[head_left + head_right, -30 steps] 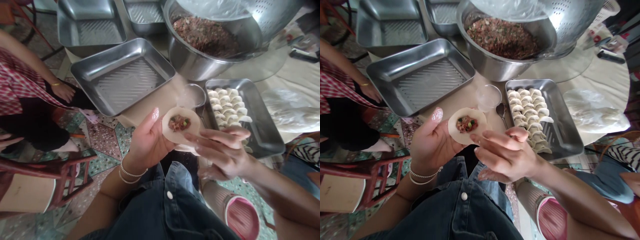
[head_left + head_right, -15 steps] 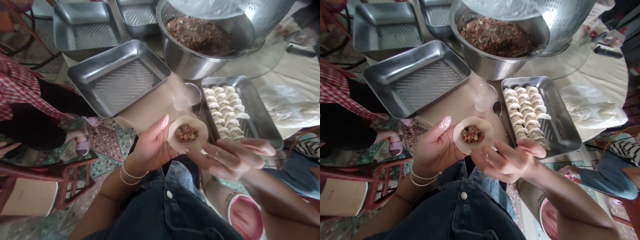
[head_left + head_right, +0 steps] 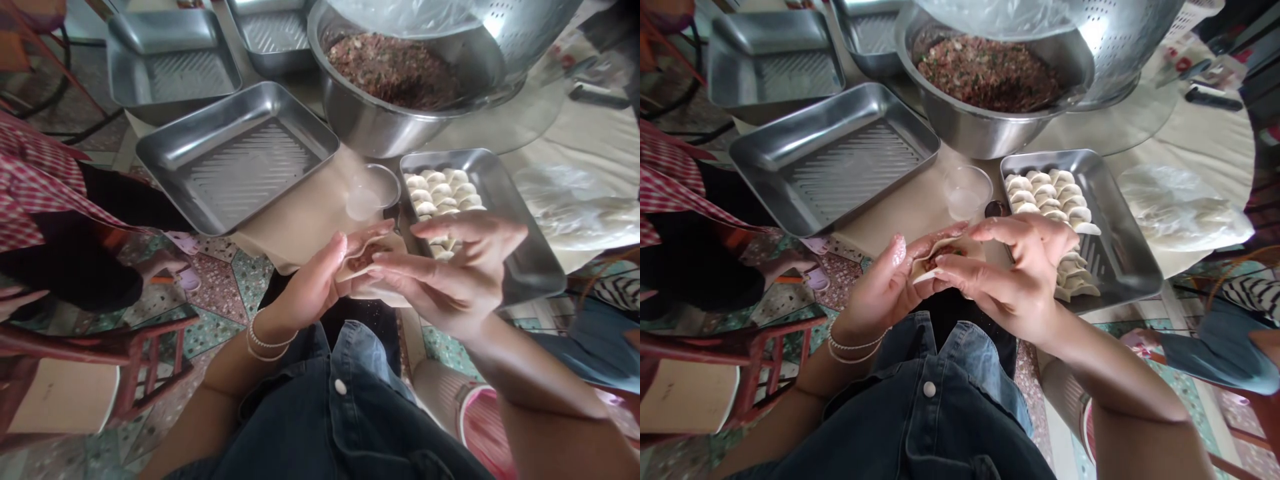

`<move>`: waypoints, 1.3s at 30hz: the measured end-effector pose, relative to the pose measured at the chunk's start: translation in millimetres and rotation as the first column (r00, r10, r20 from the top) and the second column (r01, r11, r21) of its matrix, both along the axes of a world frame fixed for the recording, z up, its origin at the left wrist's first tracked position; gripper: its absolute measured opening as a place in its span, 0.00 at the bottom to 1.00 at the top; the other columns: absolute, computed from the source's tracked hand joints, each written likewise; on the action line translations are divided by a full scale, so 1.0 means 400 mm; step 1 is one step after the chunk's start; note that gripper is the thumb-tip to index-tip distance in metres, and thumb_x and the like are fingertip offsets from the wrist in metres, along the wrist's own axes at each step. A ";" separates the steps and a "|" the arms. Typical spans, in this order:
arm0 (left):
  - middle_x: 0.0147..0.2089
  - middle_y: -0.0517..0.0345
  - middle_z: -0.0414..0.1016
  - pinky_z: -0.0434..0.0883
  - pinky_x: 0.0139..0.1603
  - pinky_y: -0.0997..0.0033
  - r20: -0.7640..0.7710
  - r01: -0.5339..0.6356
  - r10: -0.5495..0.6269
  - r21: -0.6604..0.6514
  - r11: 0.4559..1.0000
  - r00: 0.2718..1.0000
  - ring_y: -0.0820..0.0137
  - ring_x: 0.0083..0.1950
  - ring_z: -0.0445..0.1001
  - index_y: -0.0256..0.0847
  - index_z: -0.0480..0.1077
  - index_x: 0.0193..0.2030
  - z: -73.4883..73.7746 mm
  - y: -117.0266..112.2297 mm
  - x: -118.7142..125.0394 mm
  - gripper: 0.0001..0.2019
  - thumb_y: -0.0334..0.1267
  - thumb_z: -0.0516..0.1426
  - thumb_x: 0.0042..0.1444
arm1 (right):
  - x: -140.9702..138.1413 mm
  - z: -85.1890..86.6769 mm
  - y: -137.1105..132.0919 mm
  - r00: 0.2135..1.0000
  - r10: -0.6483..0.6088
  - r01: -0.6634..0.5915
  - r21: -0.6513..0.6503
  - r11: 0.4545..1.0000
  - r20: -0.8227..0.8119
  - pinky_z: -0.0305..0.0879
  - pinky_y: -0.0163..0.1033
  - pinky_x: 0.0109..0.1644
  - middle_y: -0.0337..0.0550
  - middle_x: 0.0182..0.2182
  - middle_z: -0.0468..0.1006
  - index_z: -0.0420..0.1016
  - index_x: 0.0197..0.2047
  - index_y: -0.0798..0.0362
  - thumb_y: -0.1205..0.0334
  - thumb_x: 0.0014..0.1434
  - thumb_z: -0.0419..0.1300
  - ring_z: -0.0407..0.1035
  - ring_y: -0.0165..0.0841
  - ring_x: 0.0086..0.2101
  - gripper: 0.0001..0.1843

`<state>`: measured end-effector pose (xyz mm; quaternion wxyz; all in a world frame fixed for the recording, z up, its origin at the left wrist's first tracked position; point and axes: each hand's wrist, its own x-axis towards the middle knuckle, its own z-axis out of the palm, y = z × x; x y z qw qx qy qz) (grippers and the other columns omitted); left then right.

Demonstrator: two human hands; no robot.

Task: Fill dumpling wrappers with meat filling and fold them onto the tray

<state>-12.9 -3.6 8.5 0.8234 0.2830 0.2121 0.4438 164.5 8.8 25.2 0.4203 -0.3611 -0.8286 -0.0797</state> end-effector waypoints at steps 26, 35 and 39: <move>0.70 0.67 0.58 0.53 0.71 0.60 0.119 -0.201 0.179 0.215 0.956 0.977 0.63 0.73 0.50 0.51 0.66 0.61 -0.034 -0.011 0.065 0.23 0.53 0.43 0.65 | 0.014 0.025 0.013 0.997 -0.075 0.075 0.009 0.997 0.018 0.58 0.51 0.49 0.39 0.35 0.72 0.79 0.39 0.41 0.61 0.53 0.68 0.66 0.38 0.41 0.10; 0.59 0.60 0.73 0.64 0.63 0.59 -0.034 -0.202 0.218 0.259 0.945 0.975 0.58 0.63 0.67 0.48 0.74 0.52 -0.040 -0.014 0.055 0.23 0.55 0.46 0.63 | 0.008 0.033 0.006 0.989 -0.140 0.140 0.005 0.990 0.057 0.58 0.55 0.51 0.44 0.41 0.70 0.76 0.42 0.44 0.53 0.53 0.67 0.65 0.44 0.46 0.13; 0.63 0.62 0.69 0.62 0.65 0.61 0.029 -0.208 0.208 0.275 0.939 0.978 0.59 0.67 0.62 0.48 0.71 0.57 -0.044 -0.011 0.051 0.23 0.52 0.44 0.66 | 0.009 0.037 0.010 0.984 -0.118 0.125 -0.048 0.991 0.132 0.55 0.56 0.52 0.45 0.46 0.71 0.75 0.48 0.41 0.54 0.53 0.67 0.65 0.45 0.47 0.18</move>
